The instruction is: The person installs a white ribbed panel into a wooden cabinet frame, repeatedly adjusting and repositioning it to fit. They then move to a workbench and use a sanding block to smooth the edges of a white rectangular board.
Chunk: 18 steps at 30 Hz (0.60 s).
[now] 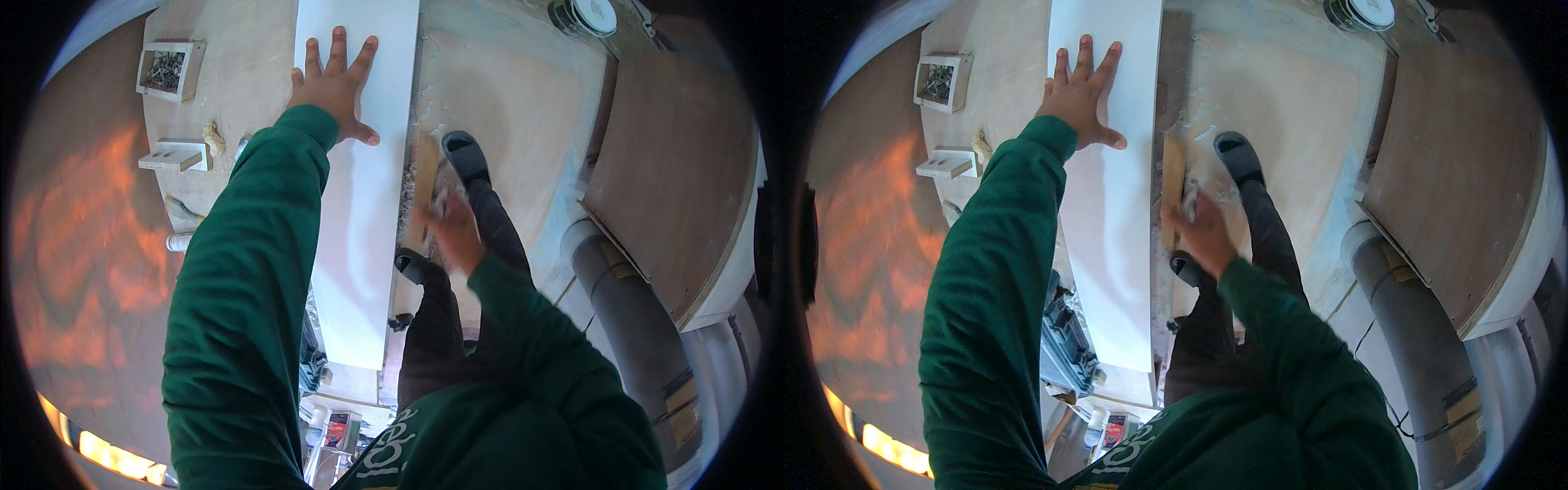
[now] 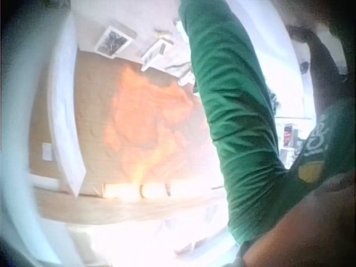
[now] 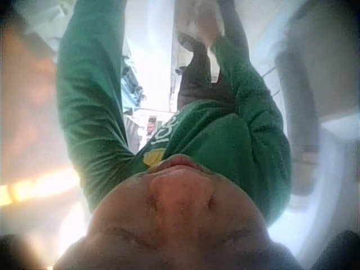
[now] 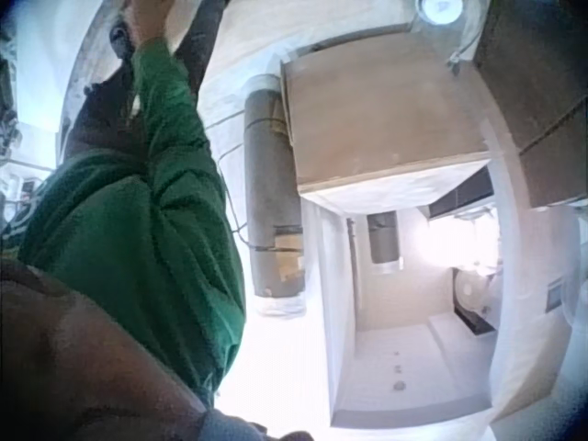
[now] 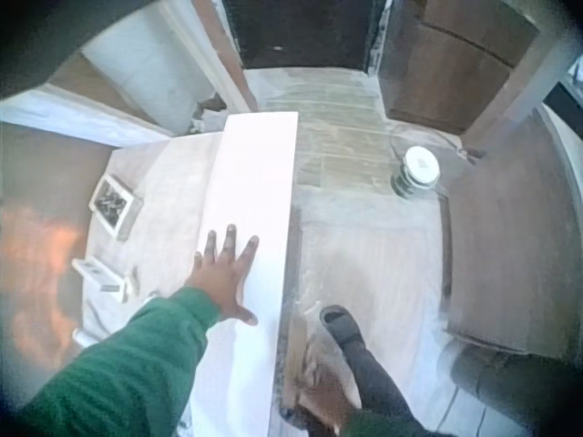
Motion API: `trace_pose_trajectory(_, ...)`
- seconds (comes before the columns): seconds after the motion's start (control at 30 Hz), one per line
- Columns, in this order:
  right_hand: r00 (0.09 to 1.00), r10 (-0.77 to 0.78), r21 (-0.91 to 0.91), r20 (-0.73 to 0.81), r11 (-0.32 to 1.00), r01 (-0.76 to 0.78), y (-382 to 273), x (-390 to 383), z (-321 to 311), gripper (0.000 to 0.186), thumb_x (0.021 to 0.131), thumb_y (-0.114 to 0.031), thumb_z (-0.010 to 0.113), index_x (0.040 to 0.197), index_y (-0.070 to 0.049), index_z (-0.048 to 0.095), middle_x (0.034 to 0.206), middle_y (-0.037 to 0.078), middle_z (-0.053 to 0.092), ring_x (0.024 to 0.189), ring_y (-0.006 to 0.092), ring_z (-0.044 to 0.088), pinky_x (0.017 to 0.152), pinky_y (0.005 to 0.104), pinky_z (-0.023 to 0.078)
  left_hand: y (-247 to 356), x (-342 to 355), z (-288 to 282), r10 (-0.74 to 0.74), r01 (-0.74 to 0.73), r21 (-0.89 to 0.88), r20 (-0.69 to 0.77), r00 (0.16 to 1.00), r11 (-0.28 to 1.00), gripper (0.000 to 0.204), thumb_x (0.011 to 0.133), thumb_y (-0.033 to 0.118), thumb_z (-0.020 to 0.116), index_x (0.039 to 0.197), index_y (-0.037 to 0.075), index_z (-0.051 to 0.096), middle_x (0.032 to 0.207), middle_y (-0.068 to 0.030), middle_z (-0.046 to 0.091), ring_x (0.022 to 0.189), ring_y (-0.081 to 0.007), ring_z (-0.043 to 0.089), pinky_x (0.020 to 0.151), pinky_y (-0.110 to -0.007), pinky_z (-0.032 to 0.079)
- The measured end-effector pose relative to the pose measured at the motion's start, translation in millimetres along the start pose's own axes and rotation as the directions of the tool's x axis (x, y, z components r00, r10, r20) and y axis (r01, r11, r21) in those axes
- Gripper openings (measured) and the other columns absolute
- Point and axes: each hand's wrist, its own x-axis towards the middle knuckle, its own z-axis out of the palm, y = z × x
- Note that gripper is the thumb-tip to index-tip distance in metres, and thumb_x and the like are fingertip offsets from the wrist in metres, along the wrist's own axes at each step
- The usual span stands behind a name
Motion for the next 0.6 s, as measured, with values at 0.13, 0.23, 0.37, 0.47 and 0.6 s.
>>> trace_pose_trajectory(0.13, 0.995, -0.096, -0.020, -0.030, 0.995, 0.096, -92.6, 82.3, -29.6, 0.045, 0.092, -0.032, 0.076, 0.116, 0.005, 0.066, 0.102, 0.011, 0.072, 0.091, 0.0179, 0.066, 0.082, 0.0337, 0.052, -1.9, -2.3, -6.9, -0.003, 0.003, 0.018, 0.016, 1.000, 1.000, 0.144, 0.060, 0.050, 0.098, 0.166, 0.037, 0.001, 0.174, -0.0157, -0.001, 0.157, -0.0488, 0.005, 0.121, -0.065, 0.027)
trace_pose_trajectory(0.23, 0.970, -0.229, 0.189, -0.077, 0.952, 0.239, -120.7, 134.9, -32.0, 0.042, 0.091, -0.029, 0.079, 0.114, 0.004, 0.068, 0.102, 0.009, 0.072, 0.089, 0.0151, 0.066, 0.082, 0.0318, 0.053, 0.0, -1.9, -4.6, -0.005, 0.005, 0.014, 0.007, 1.000, 1.000, 0.147, 0.057, 0.050, 0.099, 0.166, 0.037, 0.001, 0.174, -0.0154, 0.001, 0.156, -0.0493, 0.005, 0.120, -0.065, 0.026)
trace_pose_trajectory(0.37, 0.947, -0.316, 0.203, -0.060, 0.925, 0.321, -146.0, 180.9, -39.9, 0.037, 0.091, -0.029, 0.079, 0.111, 0.000, 0.068, 0.104, 0.007, 0.071, 0.095, 0.0167, 0.066, 0.086, 0.0345, 0.052, -0.7, 1.3, 5.4, 0.008, -0.007, 0.030, -0.036, 0.999, 1.000, 0.149, 0.054, 0.051, 0.100, 0.166, 0.036, 0.002, 0.173, -0.0163, 0.002, 0.156, -0.0506, 0.007, 0.120, -0.066, 0.027)
trace_pose_trajectory(0.47, 0.949, -0.310, 0.163, -0.050, 0.935, 0.314, -142.0, 191.9, -43.7, 0.037, 0.091, -0.030, 0.078, 0.111, -0.001, 0.068, 0.104, 0.006, 0.071, 0.097, 0.0174, 0.065, 0.088, 0.0356, 0.051, -0.5, 1.9, 5.3, 0.012, -0.011, 0.034, -0.042, 0.999, 0.999, 0.149, 0.054, 0.051, 0.100, 0.166, 0.036, 0.002, 0.173, -0.0169, 0.003, 0.155, -0.0513, 0.008, 0.119, -0.067, 0.028)
trace_pose_trajectory(0.6, 0.954, -0.293, 0.183, -0.066, 0.936, 0.300, -130.2, 172.6, -32.7, 0.040, 0.091, -0.028, 0.079, 0.113, 0.003, 0.068, 0.104, 0.009, 0.072, 0.095, 0.0176, 0.067, 0.086, 0.0338, 0.052, -2.7, 1.7, 8.2, 0.021, -0.019, 0.029, -0.061, 0.998, 0.999, 0.149, 0.054, 0.052, 0.100, 0.166, 0.037, 0.002, 0.173, -0.0169, 0.004, 0.155, -0.0515, 0.008, 0.119, -0.067, 0.028)
